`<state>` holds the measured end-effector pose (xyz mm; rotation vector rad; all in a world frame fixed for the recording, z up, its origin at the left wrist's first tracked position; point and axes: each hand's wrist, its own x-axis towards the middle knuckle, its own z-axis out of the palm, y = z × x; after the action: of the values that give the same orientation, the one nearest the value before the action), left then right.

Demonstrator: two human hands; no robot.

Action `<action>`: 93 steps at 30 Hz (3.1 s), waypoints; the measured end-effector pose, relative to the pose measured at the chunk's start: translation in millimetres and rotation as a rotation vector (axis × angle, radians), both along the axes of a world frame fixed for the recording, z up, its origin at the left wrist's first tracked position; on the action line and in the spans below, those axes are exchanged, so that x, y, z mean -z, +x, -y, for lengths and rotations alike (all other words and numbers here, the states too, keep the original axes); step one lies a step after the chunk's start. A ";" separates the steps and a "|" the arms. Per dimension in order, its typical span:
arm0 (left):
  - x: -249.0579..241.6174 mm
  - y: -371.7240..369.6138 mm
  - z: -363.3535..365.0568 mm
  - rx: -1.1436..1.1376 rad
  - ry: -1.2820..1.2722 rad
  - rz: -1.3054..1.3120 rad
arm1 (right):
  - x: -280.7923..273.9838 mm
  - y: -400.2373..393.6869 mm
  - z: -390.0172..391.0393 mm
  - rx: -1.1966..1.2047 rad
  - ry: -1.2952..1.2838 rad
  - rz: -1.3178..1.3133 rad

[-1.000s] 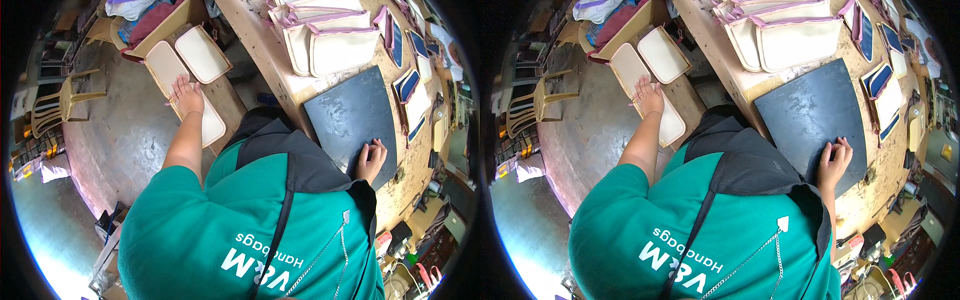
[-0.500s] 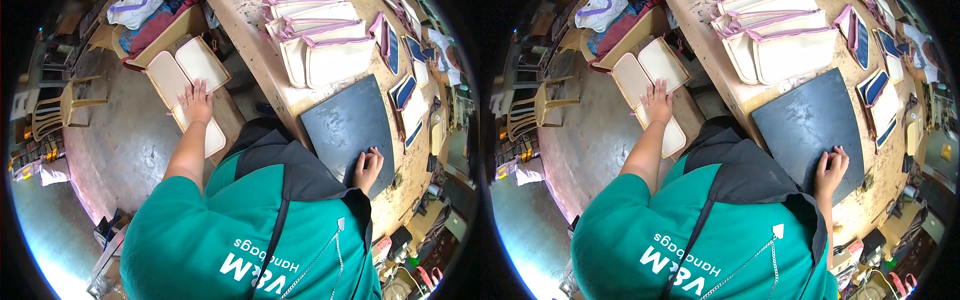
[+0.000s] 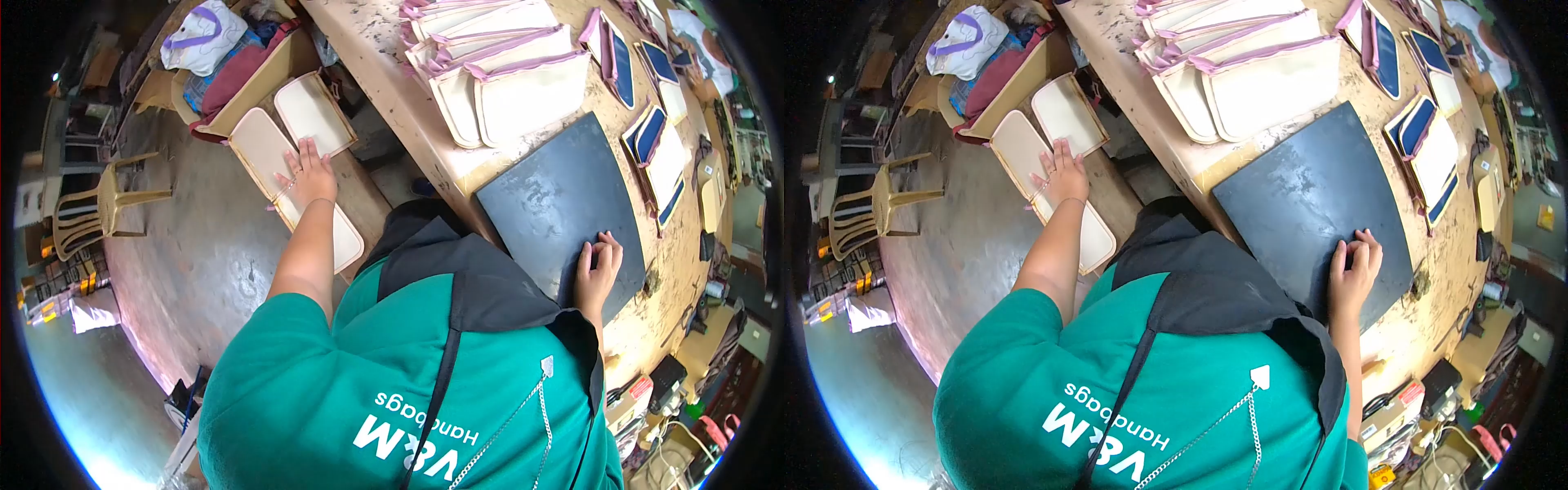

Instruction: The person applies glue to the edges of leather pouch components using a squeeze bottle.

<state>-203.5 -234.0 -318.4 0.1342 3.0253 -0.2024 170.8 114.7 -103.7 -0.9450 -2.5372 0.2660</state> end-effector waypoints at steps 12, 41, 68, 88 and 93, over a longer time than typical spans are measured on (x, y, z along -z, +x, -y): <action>9.0 -12.3 -8.4 -0.111 0.097 0.002 | -0.5 0.1 -1.4 -0.011 0.040 -0.007; -313.7 93.6 -273.7 1.326 0.691 -0.086 | -14.3 88.7 41.1 0.133 -0.323 -0.286; -320.1 256.0 -269.0 1.475 1.019 1.290 | -83.8 154.3 40.6 0.255 -0.475 -0.704; -347.1 222.5 -252.2 1.014 1.151 1.884 | -147.1 178.5 53.8 0.105 -0.500 -1.204; -360.6 222.3 -238.1 1.251 1.061 1.715 | -184.3 133.2 39.5 -0.168 -0.143 -0.954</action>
<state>18.8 4.1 42.2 1.3012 0.7848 0.8933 304.0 75.2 80.6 -0.4616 -1.7126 0.7501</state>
